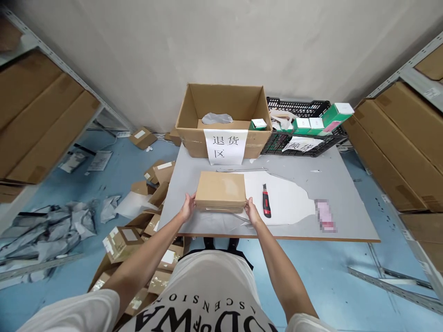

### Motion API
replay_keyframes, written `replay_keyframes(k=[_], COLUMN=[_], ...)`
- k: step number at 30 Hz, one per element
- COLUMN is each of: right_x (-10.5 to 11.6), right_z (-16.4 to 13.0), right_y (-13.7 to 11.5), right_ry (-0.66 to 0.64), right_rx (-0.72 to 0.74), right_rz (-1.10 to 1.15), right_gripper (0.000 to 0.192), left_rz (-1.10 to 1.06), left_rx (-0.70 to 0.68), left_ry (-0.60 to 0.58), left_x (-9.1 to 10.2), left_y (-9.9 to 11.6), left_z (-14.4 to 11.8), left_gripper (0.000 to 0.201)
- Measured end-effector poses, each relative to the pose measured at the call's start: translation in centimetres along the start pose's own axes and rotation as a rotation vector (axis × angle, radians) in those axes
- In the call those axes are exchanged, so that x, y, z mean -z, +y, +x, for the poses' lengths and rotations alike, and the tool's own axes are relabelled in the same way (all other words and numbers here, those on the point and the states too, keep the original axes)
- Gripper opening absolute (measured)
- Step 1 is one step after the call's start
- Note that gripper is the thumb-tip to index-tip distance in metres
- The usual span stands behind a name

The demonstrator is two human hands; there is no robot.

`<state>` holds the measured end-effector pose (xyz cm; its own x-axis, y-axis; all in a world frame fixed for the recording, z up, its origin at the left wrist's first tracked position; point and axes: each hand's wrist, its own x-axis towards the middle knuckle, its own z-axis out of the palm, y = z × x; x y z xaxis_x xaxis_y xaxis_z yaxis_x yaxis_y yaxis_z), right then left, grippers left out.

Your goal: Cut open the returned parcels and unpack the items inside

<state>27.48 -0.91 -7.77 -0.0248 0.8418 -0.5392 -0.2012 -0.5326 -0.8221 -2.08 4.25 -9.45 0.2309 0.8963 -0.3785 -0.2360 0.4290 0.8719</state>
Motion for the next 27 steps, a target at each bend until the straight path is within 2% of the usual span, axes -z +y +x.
replay_keyframes(k=[2,4,8,11,16,23,25,27], right_x=[0.2,0.3,0.6,0.9,1.2,1.7,1.9,2.2], right_z=[-0.4,-0.8,-0.6,0.6,3.4,6.4,7.1,7.5], right_y=[-2.0,-4.4,-9.4,-11.8,-12.2,-11.3,-11.3,-11.2], right_ry=[-0.026,-0.053,-0.085,-0.138,-0.186,-0.159,-0.114,-0.074], right_rx=[-0.045,-0.097,-0.226,-0.336,-0.489,-0.513,-0.495,-0.469], right_rz=[-0.015,-0.041,-0.143,-0.209,-0.272,-0.303,-0.306,-0.293], right_gripper=[0.072,0.076,0.081,0.087,0.094,0.102,0.103,0.104], left_rz=[0.030,0.065,0.129,0.198,0.250,0.249,0.264,0.319], left_rx=[-0.037,-0.010,0.236,0.402,0.537,0.596,0.572,0.403], left_ry=[-0.042,-0.080,-0.155,-0.168,-0.197,-0.068,-0.063,-0.031], left_x=[0.3,0.4,-0.2,-0.9,-1.5,-1.2,-0.9,-0.6], left_y=[1.6,3.4,7.1,9.2,9.8,9.0,8.7,8.2], left_z=[-0.1,-0.2,0.1,1.1,3.1,5.6,6.1,6.5], left_gripper=[0.080,0.080,0.083,0.087,0.094,0.098,0.097,0.094])
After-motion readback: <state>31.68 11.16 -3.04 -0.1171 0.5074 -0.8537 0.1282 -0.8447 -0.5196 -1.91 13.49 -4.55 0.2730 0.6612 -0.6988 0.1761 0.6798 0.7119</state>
